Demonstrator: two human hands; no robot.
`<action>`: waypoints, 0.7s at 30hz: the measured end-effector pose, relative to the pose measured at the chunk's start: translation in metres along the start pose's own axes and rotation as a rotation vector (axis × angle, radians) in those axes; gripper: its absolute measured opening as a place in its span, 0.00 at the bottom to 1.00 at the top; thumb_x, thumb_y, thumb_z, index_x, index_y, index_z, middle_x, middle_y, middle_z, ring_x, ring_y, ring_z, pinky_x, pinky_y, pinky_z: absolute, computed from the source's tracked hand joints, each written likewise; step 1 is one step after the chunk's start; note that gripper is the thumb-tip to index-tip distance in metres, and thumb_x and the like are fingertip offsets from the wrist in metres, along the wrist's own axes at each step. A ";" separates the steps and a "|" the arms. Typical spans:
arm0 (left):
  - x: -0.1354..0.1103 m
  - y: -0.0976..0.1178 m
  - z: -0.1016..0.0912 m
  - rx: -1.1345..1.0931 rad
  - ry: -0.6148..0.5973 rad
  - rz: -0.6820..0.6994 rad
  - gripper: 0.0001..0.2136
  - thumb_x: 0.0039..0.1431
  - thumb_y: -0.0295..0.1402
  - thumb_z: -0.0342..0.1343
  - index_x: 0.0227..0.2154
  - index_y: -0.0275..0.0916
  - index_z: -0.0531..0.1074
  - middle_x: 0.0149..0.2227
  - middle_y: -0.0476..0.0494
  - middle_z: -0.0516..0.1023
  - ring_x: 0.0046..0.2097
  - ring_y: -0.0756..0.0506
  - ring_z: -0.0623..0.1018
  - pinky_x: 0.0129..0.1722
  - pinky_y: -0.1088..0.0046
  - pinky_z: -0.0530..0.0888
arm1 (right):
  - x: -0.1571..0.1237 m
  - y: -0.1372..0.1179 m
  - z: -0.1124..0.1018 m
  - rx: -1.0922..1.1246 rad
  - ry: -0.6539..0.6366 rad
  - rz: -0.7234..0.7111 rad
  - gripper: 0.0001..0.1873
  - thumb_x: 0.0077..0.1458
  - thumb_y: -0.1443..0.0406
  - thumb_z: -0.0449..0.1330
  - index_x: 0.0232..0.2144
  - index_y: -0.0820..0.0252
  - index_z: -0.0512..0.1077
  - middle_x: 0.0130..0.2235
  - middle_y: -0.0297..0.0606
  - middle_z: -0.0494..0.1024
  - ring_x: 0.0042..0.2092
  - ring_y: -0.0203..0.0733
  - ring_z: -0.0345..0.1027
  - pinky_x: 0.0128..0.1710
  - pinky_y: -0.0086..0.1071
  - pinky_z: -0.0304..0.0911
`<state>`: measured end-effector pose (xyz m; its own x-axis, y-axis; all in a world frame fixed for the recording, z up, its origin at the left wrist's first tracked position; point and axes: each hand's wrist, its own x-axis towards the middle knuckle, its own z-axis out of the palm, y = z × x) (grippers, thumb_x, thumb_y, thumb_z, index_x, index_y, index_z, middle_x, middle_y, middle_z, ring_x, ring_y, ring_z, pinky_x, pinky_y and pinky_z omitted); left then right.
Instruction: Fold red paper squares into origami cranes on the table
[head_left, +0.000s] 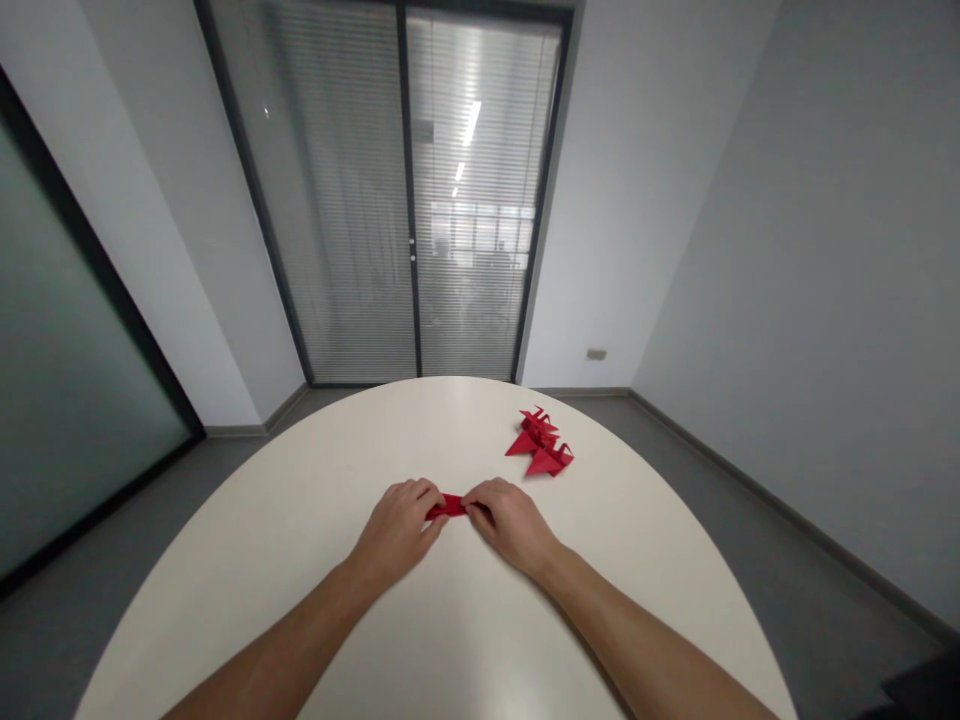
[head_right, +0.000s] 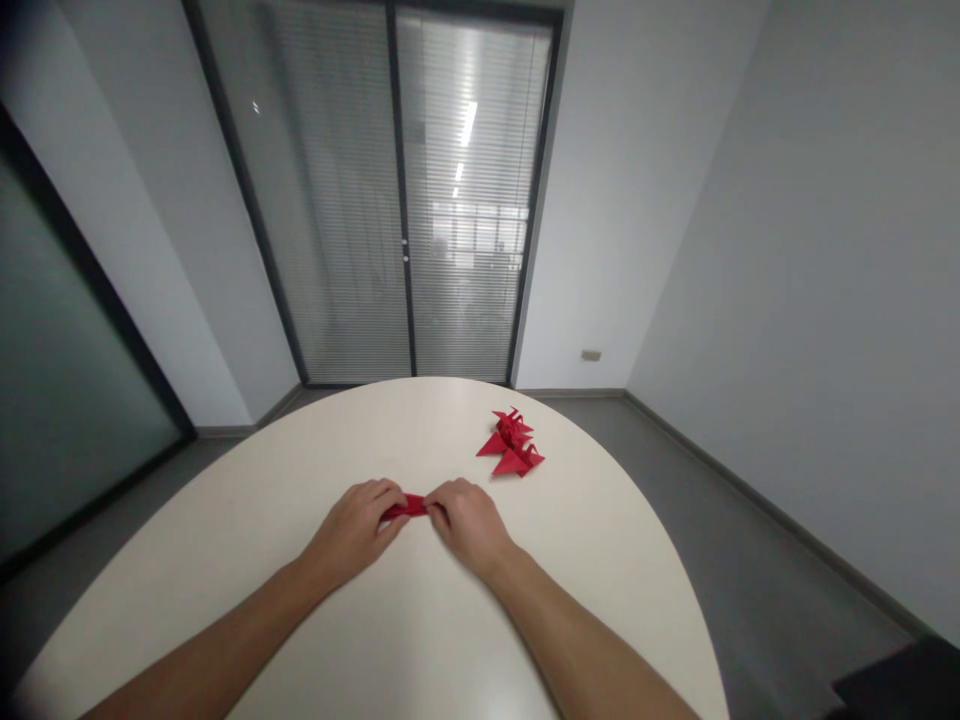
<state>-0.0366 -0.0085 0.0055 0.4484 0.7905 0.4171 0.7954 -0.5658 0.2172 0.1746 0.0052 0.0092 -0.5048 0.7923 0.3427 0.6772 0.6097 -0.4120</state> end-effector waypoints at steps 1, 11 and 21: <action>0.000 0.000 0.000 -0.001 -0.002 -0.004 0.04 0.64 0.31 0.55 0.37 0.41 0.74 0.38 0.45 0.77 0.41 0.43 0.75 0.43 0.64 0.70 | 0.000 0.000 0.000 -0.002 -0.003 -0.007 0.11 0.63 0.70 0.55 0.40 0.57 0.77 0.40 0.37 0.81 0.44 0.42 0.70 0.45 0.32 0.62; 0.000 0.000 0.001 0.024 0.000 -0.038 0.06 0.65 0.28 0.52 0.34 0.40 0.73 0.35 0.45 0.79 0.38 0.43 0.76 0.40 0.64 0.69 | -0.001 0.000 0.000 -0.018 0.002 0.035 0.10 0.63 0.70 0.54 0.42 0.56 0.75 0.39 0.37 0.79 0.42 0.41 0.70 0.44 0.31 0.61; 0.002 0.004 -0.004 0.015 -0.010 -0.051 0.06 0.66 0.27 0.51 0.37 0.41 0.72 0.36 0.48 0.80 0.37 0.44 0.77 0.39 0.67 0.69 | -0.002 0.000 0.003 0.016 0.010 0.066 0.11 0.61 0.69 0.57 0.45 0.56 0.73 0.42 0.39 0.79 0.45 0.43 0.71 0.46 0.33 0.62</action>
<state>-0.0344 -0.0095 0.0108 0.4113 0.8203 0.3974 0.8231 -0.5215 0.2246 0.1736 0.0039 0.0062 -0.4540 0.8305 0.3228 0.7002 0.5566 -0.4472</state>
